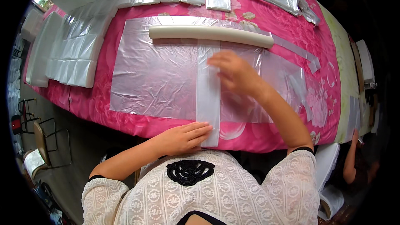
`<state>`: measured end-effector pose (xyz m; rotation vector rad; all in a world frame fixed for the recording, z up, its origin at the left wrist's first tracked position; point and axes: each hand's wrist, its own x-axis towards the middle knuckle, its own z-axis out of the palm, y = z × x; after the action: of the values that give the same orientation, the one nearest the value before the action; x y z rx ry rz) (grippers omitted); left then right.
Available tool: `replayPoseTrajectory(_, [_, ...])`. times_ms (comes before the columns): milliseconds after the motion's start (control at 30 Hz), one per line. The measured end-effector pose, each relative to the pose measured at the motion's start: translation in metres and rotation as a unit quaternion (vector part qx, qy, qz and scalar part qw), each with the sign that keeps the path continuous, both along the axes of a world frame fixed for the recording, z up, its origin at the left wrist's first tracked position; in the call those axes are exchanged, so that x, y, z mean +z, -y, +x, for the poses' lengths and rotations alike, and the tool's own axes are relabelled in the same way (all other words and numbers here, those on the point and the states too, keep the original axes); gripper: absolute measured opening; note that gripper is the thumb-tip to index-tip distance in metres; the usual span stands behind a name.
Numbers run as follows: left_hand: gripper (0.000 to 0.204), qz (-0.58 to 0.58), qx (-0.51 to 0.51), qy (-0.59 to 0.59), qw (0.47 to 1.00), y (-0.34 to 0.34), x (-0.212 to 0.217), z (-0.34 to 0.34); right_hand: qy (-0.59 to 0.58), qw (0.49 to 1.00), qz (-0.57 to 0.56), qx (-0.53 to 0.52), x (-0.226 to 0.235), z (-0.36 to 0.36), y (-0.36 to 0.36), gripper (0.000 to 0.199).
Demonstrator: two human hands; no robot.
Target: The person wraps small white rectangular items in clear plastic film on a pink floral tablecloth. They unroll the film, place the item, fold the film over, and smooth it down with their hands. The wrapped items are placed in a pile on the table.
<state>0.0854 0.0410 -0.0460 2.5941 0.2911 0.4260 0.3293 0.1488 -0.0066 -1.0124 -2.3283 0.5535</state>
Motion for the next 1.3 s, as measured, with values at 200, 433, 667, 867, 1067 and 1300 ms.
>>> replayPoseTrajectory(200, [0.031, 0.067, -0.016, 0.055, 0.996, -0.008, 0.009, -0.004, 0.064, 0.992, -0.017, 0.109, -0.008, -0.002, 0.067, 0.045])
replayPoseTrajectory(433, [0.051, -0.076, 0.095, 0.143, 0.982, -0.024, 0.029, 0.003, 0.024, 0.998, 0.051, 0.012, -0.028, -0.011, 0.081, 0.035])
replayPoseTrajectory(667, [0.056, 0.039, 0.186, 0.003, 0.982, -0.042, 0.014, 0.013, -0.008, 0.997, 0.053, -0.047, -0.027, -0.006, 0.078, 0.026])
replayPoseTrajectory(867, [0.048, -0.243, 0.314, 0.081, 0.914, -0.056, 0.022, 0.022, -0.058, 0.982, -0.114, -0.141, -0.023, -0.006, 0.063, 0.013])
replayPoseTrajectory(1067, [0.060, -0.077, 0.349, 0.082, 0.930, -0.053, 0.023, 0.029, -0.101, 0.858, -0.447, -0.234, -0.004, -0.009, 0.031, 0.021])
replayPoseTrajectory(1300, [0.077, 0.025, 0.285, -0.139, 0.948, -0.033, 0.010, 0.045, -0.085, 0.850, -0.454, -0.252, 0.005, -0.013, 0.032, 0.024])
